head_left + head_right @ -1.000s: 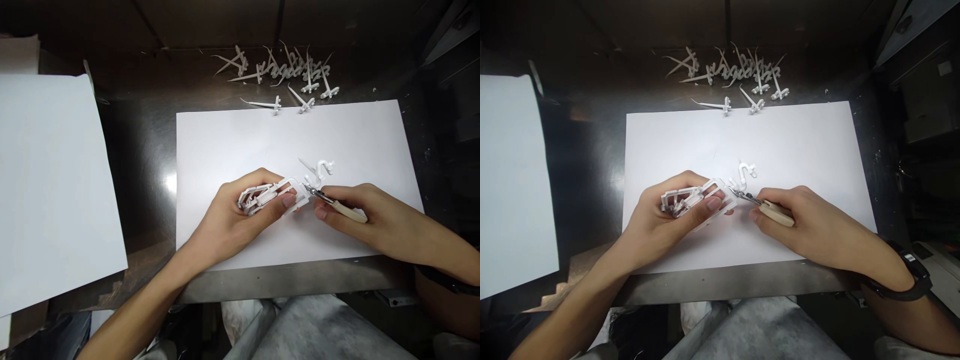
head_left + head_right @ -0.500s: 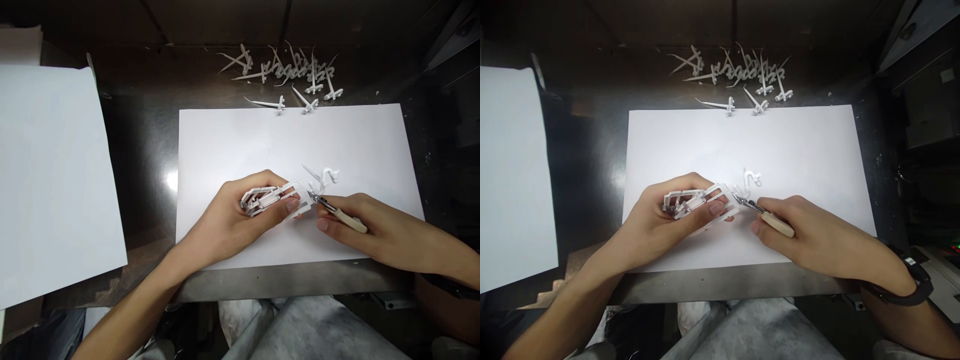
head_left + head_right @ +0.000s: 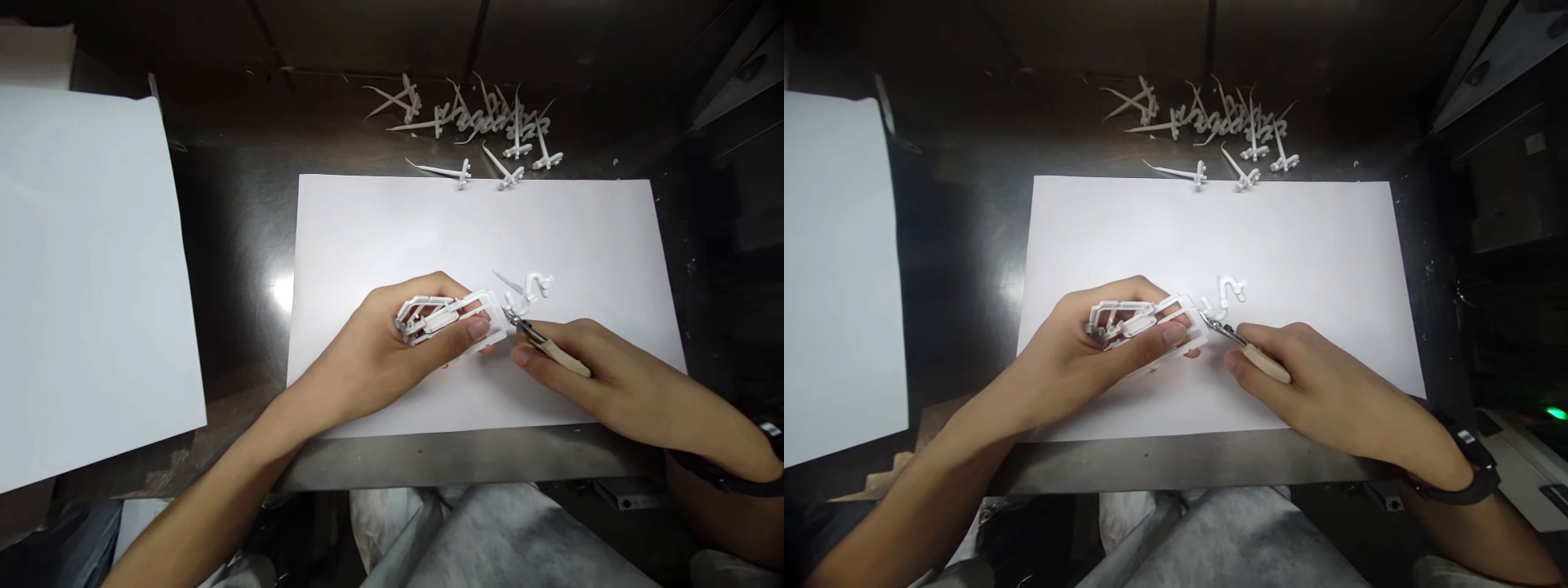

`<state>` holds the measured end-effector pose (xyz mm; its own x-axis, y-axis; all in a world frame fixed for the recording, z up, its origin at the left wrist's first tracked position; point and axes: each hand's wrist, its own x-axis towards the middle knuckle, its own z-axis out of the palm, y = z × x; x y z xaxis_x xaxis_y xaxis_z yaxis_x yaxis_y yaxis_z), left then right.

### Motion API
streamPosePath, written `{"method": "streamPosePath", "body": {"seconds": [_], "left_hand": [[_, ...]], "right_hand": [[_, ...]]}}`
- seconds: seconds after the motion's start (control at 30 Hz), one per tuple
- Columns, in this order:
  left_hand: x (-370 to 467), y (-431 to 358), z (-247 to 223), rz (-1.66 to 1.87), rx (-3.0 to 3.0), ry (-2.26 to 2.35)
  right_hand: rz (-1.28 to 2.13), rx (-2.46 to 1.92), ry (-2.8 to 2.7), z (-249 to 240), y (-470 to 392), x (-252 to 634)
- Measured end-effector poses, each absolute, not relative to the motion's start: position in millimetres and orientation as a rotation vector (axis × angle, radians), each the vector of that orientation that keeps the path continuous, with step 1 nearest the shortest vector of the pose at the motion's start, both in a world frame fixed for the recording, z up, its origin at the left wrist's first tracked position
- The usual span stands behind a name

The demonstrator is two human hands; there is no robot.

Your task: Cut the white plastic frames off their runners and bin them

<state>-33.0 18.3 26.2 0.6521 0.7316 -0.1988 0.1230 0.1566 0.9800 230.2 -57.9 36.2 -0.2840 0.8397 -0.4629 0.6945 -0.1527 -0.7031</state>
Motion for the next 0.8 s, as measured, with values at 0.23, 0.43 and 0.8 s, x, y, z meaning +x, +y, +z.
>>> {"method": "streamPosePath", "body": {"seconds": [0.23, 0.43, 0.8], "left_hand": [[-35, 21, 20, 0.595, 1.499, 0.729], [-38, 24, 16, 0.650, 1.603, 0.702], [-40, 31, 14, 0.686, 1.677, 0.630]], "right_hand": [[1.069, -1.798, -2.035, 30, -62, 220], [0.829, -1.768, -2.122, 24, -68, 220], [0.578, -1.744, -2.197, 16, -71, 218]]}}
